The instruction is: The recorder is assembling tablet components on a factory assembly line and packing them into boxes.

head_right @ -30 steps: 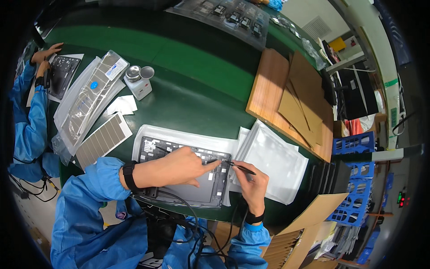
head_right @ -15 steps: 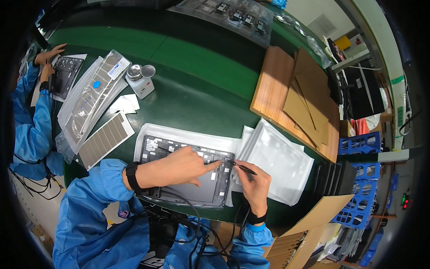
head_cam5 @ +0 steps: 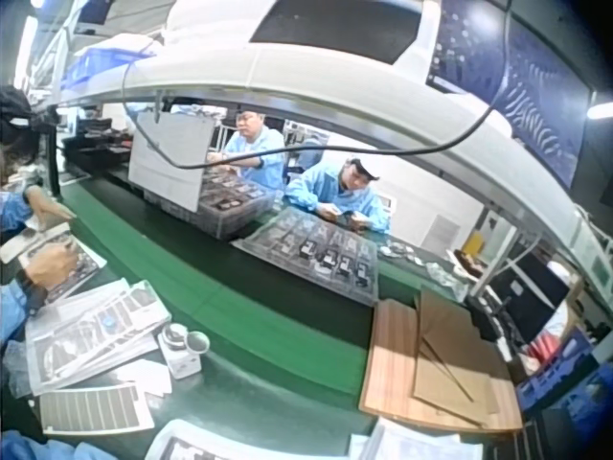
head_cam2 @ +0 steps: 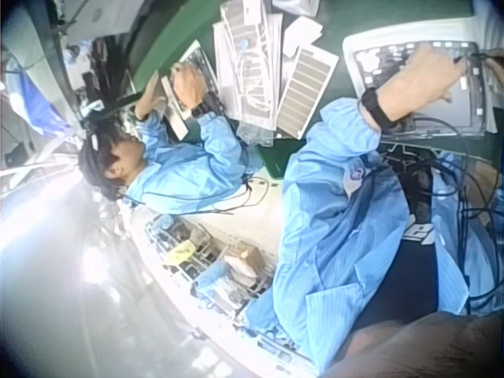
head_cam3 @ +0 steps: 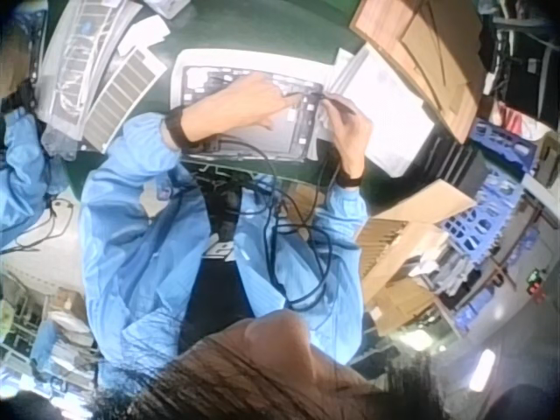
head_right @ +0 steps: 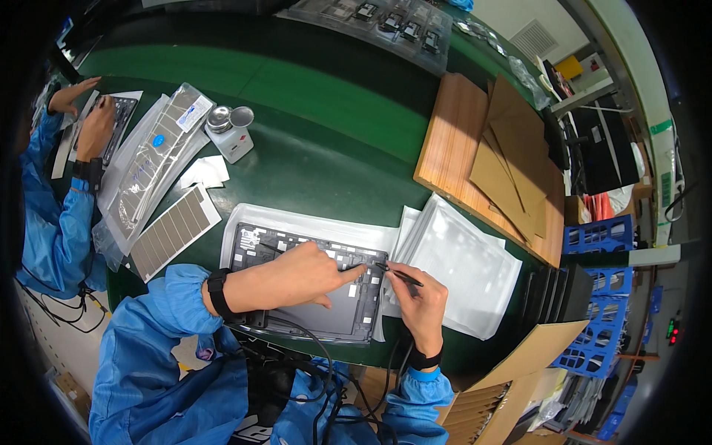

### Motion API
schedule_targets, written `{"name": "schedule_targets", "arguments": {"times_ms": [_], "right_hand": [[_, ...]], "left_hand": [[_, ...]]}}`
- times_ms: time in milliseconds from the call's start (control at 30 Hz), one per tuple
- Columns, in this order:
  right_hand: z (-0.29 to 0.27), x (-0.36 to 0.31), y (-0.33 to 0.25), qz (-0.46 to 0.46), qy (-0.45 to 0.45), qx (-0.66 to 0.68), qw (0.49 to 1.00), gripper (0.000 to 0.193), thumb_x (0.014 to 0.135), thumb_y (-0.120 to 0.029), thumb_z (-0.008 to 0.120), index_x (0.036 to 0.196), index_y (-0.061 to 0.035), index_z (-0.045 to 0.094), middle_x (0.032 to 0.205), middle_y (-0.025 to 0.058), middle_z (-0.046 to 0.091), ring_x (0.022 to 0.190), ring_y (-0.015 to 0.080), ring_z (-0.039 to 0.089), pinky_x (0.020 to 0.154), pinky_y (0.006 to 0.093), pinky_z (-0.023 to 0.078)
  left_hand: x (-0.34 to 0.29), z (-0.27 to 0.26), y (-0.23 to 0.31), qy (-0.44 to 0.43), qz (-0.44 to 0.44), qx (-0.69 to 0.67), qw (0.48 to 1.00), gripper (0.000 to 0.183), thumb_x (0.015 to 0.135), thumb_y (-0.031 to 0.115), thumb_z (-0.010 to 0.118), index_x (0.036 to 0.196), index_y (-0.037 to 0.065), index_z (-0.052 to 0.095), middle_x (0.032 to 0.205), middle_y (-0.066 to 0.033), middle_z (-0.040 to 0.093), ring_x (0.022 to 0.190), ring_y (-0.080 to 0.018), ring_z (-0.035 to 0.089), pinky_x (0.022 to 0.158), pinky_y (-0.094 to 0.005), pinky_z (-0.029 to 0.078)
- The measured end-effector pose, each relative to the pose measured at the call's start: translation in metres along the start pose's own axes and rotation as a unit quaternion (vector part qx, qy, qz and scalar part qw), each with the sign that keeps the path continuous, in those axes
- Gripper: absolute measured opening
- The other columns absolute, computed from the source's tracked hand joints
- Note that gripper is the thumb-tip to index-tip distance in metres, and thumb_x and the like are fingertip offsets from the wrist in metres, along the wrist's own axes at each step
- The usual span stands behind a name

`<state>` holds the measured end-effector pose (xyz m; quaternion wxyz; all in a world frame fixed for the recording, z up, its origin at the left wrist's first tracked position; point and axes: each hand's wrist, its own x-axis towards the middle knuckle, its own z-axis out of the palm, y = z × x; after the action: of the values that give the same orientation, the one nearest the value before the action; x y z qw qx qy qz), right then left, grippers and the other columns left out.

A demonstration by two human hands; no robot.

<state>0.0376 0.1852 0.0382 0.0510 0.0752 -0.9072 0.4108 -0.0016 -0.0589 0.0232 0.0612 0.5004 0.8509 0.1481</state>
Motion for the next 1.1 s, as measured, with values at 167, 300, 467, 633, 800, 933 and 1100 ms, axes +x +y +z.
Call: {"name": "schedule_targets", "arguments": {"times_ms": [167, 300, 467, 633, 800, 933, 1100], "right_hand": [[0.000, 0.000, 0.002, 0.005, 0.009, 0.006, 1.000, 0.018, 0.087, -0.002, 0.076, 0.105, -0.0006, 0.076, 0.086, 0.0111, 0.076, 0.073, 0.0141, 0.070, 0.063, 0.0249, 0.053], [0.001, 0.000, -0.001, 0.023, 0.009, 0.009, 1.000, 0.018, 0.087, -0.003, 0.077, 0.104, -0.0009, 0.076, 0.086, 0.0106, 0.076, 0.073, 0.0138, 0.070, 0.063, 0.0246, 0.053], [-0.003, -0.003, -0.006, 0.012, 0.031, 0.015, 0.999, 0.016, 0.086, -0.002, 0.077, 0.101, 0.0018, 0.075, 0.086, 0.0108, 0.076, 0.074, 0.0145, 0.071, 0.065, 0.0248, 0.054], [-0.034, -0.027, -0.032, -0.016, 0.165, -0.004, 0.986, 0.015, 0.084, 0.003, 0.073, 0.099, 0.0043, 0.073, 0.088, 0.0129, 0.075, 0.080, 0.0193, 0.072, 0.074, 0.0282, 0.055], [-0.056, -0.068, -0.054, 0.043, 0.230, -0.007, 0.972, 0.005, 0.083, 0.005, 0.060, 0.084, 0.0045, 0.064, 0.086, 0.0147, 0.073, 0.080, 0.0197, 0.070, 0.073, 0.0276, 0.052], [-0.050, -0.078, -0.073, 0.163, 0.087, -0.057, 0.981, 0.017, 0.081, 0.004, 0.047, 0.087, 0.0045, 0.062, 0.082, 0.0168, 0.064, 0.070, 0.0306, 0.064, 0.066, 0.0383, 0.049], [-0.018, -0.086, -0.046, 0.168, -0.068, -0.197, 0.964, 0.055, 0.086, -0.038, 0.079, 0.115, 0.0051, 0.062, 0.096, 0.0210, 0.071, 0.085, 0.0408, 0.070, 0.072, 0.0446, 0.056]], "left_hand": [[0.009, 0.001, 0.001, -0.005, 0.003, 0.000, 1.000, 0.088, 0.074, 0.045, 0.083, 0.143, 0.000, 0.052, 0.060, -0.0045, 0.064, 0.059, -0.0222, 0.067, 0.054, -0.0333, 0.049], [0.014, 0.008, 0.003, 0.022, -0.014, 0.030, 0.999, 0.088, 0.077, 0.047, 0.081, 0.144, 0.000, 0.050, 0.057, -0.0038, 0.060, 0.054, -0.0220, 0.064, 0.051, -0.0324, 0.047], [0.018, 0.008, 0.003, 0.009, -0.015, 0.038, 0.999, 0.089, 0.078, 0.049, 0.080, 0.146, 0.002, 0.048, 0.056, -0.0040, 0.059, 0.053, -0.0227, 0.064, 0.050, -0.0331, 0.047], [0.023, 0.001, 0.008, -0.027, -0.019, 0.035, 0.999, 0.091, 0.079, 0.051, 0.078, 0.150, 0.004, 0.044, 0.057, -0.0056, 0.060, 0.053, -0.0250, 0.064, 0.050, -0.0346, 0.047], [0.023, 0.002, 0.004, -0.028, -0.014, 0.025, 0.999, 0.088, 0.081, 0.051, 0.076, 0.151, 0.008, 0.043, 0.058, -0.0067, 0.060, 0.053, -0.0264, 0.064, 0.050, -0.0356, 0.047], [0.016, 0.000, 0.003, -0.015, -0.023, 0.037, 0.999, 0.082, 0.085, 0.049, 0.074, 0.149, 0.007, 0.045, 0.059, -0.0074, 0.061, 0.055, -0.0269, 0.065, 0.049, -0.0373, 0.048], [-0.055, -0.028, 0.044, 0.100, -0.260, -0.008, 0.960, 0.054, 0.088, 0.040, 0.074, 0.125, 0.002, 0.061, 0.064, -0.0112, 0.066, 0.058, -0.0285, 0.068, 0.049, -0.0386, 0.050]]}}
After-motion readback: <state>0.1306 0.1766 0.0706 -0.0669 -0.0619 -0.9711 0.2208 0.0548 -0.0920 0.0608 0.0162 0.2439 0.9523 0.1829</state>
